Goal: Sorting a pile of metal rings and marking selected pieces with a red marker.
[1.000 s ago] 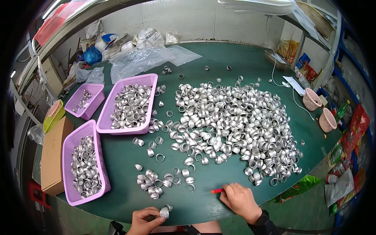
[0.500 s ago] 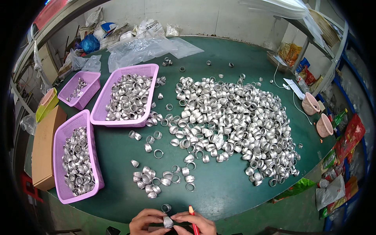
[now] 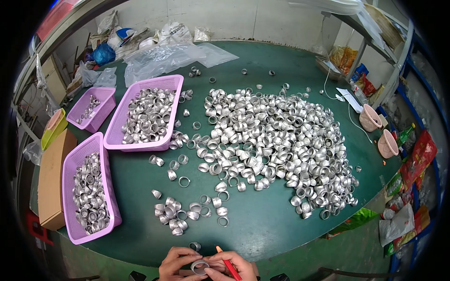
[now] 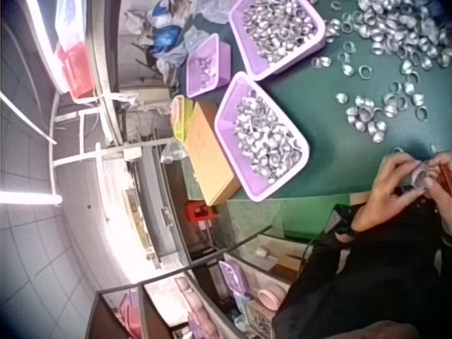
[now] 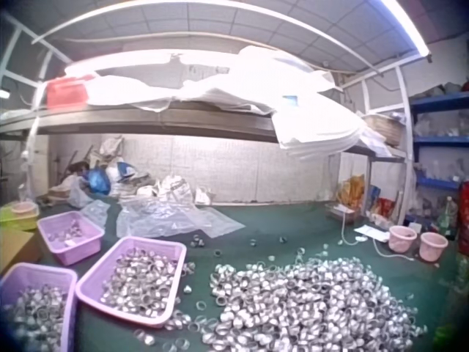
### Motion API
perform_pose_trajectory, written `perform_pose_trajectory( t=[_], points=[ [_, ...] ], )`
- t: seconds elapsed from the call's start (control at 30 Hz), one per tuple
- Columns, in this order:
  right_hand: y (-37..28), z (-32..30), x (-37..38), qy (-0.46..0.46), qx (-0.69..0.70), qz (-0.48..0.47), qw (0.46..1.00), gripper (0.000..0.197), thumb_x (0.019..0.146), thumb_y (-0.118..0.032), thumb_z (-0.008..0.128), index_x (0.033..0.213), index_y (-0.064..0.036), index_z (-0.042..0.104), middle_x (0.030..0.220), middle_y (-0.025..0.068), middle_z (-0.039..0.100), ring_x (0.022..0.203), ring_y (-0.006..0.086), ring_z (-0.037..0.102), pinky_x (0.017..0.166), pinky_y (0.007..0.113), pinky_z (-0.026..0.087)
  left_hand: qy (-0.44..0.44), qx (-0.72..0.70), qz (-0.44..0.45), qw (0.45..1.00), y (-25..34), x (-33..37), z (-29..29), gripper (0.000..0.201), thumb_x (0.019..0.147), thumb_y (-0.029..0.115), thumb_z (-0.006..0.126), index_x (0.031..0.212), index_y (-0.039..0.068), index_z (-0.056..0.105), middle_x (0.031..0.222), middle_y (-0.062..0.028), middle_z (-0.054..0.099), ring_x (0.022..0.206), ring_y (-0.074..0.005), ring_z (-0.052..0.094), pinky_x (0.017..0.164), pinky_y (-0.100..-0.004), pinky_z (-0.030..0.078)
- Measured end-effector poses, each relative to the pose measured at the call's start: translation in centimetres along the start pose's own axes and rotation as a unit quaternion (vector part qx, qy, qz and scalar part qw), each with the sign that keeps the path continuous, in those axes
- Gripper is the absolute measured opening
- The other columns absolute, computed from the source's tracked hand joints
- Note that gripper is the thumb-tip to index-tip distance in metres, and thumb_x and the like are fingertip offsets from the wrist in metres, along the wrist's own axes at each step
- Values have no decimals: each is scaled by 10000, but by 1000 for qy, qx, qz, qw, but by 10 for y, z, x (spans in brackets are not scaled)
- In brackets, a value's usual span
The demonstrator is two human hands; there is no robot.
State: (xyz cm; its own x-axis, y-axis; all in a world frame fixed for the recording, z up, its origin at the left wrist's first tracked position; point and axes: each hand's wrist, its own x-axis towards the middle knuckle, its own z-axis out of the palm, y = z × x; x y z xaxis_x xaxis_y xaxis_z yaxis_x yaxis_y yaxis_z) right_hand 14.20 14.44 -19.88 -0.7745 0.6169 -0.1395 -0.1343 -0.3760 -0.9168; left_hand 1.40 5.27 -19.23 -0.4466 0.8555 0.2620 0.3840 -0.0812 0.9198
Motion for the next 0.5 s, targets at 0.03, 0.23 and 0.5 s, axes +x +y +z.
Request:
perform_pose_trajectory(
  t=[0.03, 0.23, 0.5],
  points=[
    [1, 0, -1, -9, -4, 1, 1000, 215, 772, 43, 538, 972, 23, 463, 923, 105, 555, 859, 147, 544, 750, 259, 447, -21, -24, 7, 999, -2, 0, 0, 384, 592, 16, 704, 948, 13, 561, 977, -150, 535, 914, -277, 524, 767, -323, 435],
    [-6, 2, 1, -15, -171, 26, 985, 213, 789, 2, 536, 994, 16, 479, 874, 78, 576, 817, 101, 538, 721, 230, 441, -2, -103, -14, 995, -4, -4, 1, 298, 610, 11, 690, 882, -2, 568, 985, -136, 562, 885, -262, 553, 766, -326, 438],
    [-5, 4, 4, 19, -138, -24, 990, 171, 777, 14, 549, 928, 0, 468, 834, 53, 555, 779, 105, 539, 704, 233, 440, 4, 82, 114, 990, -4, 4, -5, 288, 594, 13, 707, 834, 51, 552, 890, -117, 570, 749, -272, 555, 646, -314, 446]
  ],
)
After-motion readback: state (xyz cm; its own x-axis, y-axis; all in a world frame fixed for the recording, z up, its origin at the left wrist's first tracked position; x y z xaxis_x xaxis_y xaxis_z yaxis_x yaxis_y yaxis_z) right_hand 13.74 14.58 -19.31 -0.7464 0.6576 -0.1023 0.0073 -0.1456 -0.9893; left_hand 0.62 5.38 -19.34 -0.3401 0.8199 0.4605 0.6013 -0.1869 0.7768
